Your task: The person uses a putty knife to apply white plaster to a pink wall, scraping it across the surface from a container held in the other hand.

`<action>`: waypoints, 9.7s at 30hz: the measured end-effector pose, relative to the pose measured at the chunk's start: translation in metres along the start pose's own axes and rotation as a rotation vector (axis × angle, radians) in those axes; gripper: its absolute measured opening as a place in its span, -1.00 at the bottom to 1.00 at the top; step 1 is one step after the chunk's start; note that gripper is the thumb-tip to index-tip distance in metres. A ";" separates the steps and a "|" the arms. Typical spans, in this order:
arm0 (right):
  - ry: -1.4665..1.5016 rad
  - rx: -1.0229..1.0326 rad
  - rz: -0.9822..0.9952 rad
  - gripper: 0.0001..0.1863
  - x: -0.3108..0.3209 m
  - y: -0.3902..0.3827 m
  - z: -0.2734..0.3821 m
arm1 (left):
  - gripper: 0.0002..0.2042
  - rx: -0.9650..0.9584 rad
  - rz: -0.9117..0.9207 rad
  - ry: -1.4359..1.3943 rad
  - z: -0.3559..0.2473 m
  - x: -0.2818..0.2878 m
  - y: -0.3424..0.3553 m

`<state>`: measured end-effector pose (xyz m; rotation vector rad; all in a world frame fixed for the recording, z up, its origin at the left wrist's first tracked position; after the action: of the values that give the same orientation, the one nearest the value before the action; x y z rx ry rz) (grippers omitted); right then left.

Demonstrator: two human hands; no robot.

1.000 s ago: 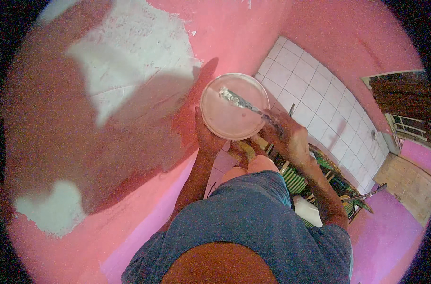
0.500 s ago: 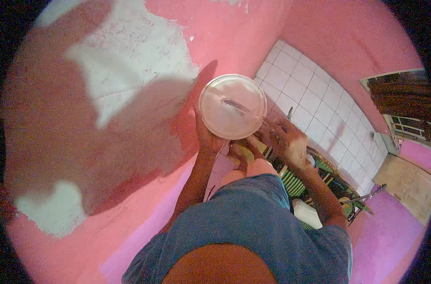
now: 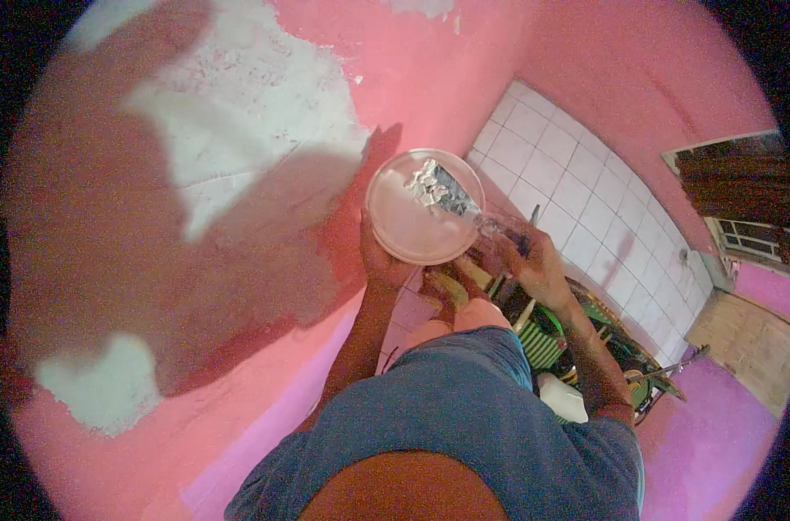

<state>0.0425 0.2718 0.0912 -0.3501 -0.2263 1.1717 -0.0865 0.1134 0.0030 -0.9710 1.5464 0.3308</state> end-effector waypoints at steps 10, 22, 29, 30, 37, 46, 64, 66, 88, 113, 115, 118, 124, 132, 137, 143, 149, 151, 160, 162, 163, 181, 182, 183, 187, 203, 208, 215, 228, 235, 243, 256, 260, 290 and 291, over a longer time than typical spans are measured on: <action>-0.910 0.634 -0.297 -0.64 -0.014 -0.016 0.020 | -0.50 0.000 0.018 0.045 -0.011 -0.022 0.004; -0.964 0.536 -0.314 -0.67 -0.004 -0.022 0.020 | -0.51 -0.008 0.104 0.015 -0.002 -0.027 0.010; -0.965 0.610 -0.325 -0.66 -0.008 -0.023 0.036 | -0.52 -0.007 -0.008 0.083 0.000 -0.021 0.014; -0.966 0.603 -0.321 -0.66 -0.009 -0.026 0.034 | -0.52 -0.004 0.018 0.066 0.000 -0.020 0.015; -0.804 0.497 -0.318 -0.62 0.007 -0.022 0.027 | -0.51 0.008 0.056 0.000 0.003 -0.035 0.014; -0.806 0.543 -0.289 -0.61 -0.002 -0.022 0.029 | -0.51 0.001 0.038 0.018 0.003 -0.028 0.019; -0.726 0.480 -0.256 -0.60 0.007 -0.011 0.025 | -0.49 -0.014 0.080 0.075 -0.001 -0.037 0.012; -0.659 0.605 -0.286 -0.62 0.004 -0.023 0.030 | -0.49 -0.004 0.059 0.052 -0.002 -0.030 0.014; -0.828 0.377 -0.290 -0.58 0.014 -0.010 0.025 | -0.48 -0.016 -0.019 -0.002 0.007 -0.026 0.019; -0.837 0.605 -0.407 -0.53 0.005 -0.020 0.039 | -0.48 0.047 -0.064 0.000 0.011 -0.017 0.016; -0.946 0.519 -0.321 -0.50 0.003 -0.010 0.025 | -0.48 0.019 -0.027 0.037 0.010 -0.013 0.018; -0.858 0.507 -0.297 -0.49 0.002 -0.012 0.033 | -0.48 0.095 -0.015 -0.072 0.015 -0.009 0.020; -0.894 0.445 -0.331 -0.52 0.001 -0.016 0.018 | -0.49 0.105 -0.046 -0.072 0.015 -0.002 0.024; -0.888 0.405 -0.300 -0.59 0.006 -0.006 0.032 | -0.47 0.050 -0.033 -0.046 0.011 -0.009 0.026; -0.731 0.481 -0.444 -0.63 0.020 -0.019 0.036 | -0.46 0.036 -0.027 -0.040 0.010 -0.014 0.025; -0.799 0.147 -0.347 -0.69 0.022 -0.019 0.005 | -0.45 -0.038 -0.007 -0.009 0.005 -0.012 0.029; -0.670 0.381 -0.357 -0.62 0.010 -0.015 0.027 | -0.46 0.014 -0.004 -0.070 0.011 -0.012 0.027; -0.761 0.367 -0.356 -0.61 0.012 -0.016 0.036 | -0.46 0.030 -0.028 -0.075 0.009 -0.017 0.023; -0.903 0.436 -0.294 -0.57 0.004 -0.018 0.046 | -0.46 0.021 -0.017 -0.071 0.004 -0.016 0.023; -0.894 0.419 -0.296 -0.57 0.002 -0.021 0.043 | -0.46 0.030 -0.057 -0.038 0.005 -0.012 0.024; -0.897 0.462 -0.305 -0.60 0.001 -0.022 0.045 | -0.46 0.038 -0.093 -0.005 0.006 -0.009 0.023; -0.827 0.352 -0.236 -0.65 0.012 -0.010 0.046 | -0.40 -0.040 -0.136 0.128 0.002 -0.005 0.016; -0.742 0.322 -0.259 -0.64 0.011 -0.013 0.049 | -0.40 -0.038 -0.141 0.128 0.001 -0.002 0.015; -0.657 0.291 -0.282 -0.64 0.012 -0.015 0.048 | -0.39 -0.026 -0.118 0.088 0.001 -0.001 0.017; -0.710 0.501 -0.342 -0.66 0.020 -0.017 0.039 | -0.46 -0.037 -0.036 -0.005 0.003 -0.012 0.016; -0.587 0.282 -0.289 -0.67 0.028 -0.013 0.023 | -0.41 -0.030 -0.045 0.017 0.003 -0.012 0.015; -0.654 0.282 -0.260 -0.69 0.022 -0.014 0.043 | -0.41 -0.019 -0.069 0.021 0.003 -0.006 0.016; -0.792 0.282 -0.258 -0.67 0.020 -0.013 0.046 | -0.42 -0.025 -0.076 0.034 0.005 -0.009 0.016; -0.670 -0.058 -0.058 -0.67 0.050 0.003 0.003 | -0.41 0.009 -0.061 0.055 0.005 -0.002 0.017; -0.446 0.042 -0.095 -0.68 0.029 0.020 -0.035 | -0.47 0.120 -0.056 0.097 0.020 0.002 0.011; -0.841 0.404 -0.227 -0.60 0.012 -0.001 0.045 | -0.46 0.078 -0.108 0.123 0.009 -0.003 0.014; -1.157 0.553 -0.161 -0.52 -0.006 -0.005 0.065 | -0.44 0.123 -0.089 0.151 0.014 0.002 0.017; -1.145 0.682 -0.284 -0.66 -0.014 -0.003 0.079 | -0.44 0.164 -0.026 0.109 0.019 0.001 0.018; -0.135 -0.076 0.039 -0.67 0.019 0.009 0.011 | -0.42 0.040 -0.130 0.145 0.000 0.014 0.013; -0.135 -0.079 0.036 -0.67 0.026 0.009 0.007 | -0.43 0.033 -0.110 0.133 -0.002 0.009 0.012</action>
<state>0.0423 0.2999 0.0939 -0.3455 -0.3861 1.2259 -0.0960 0.1161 -0.0082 -1.0649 1.6063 0.1651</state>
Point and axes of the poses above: each hand's wrist, its own y-axis towards the middle knuckle, its own x-axis out of the back of the hand, z = x × y, the point moved 8 cm from there along y, towards the middle knuckle
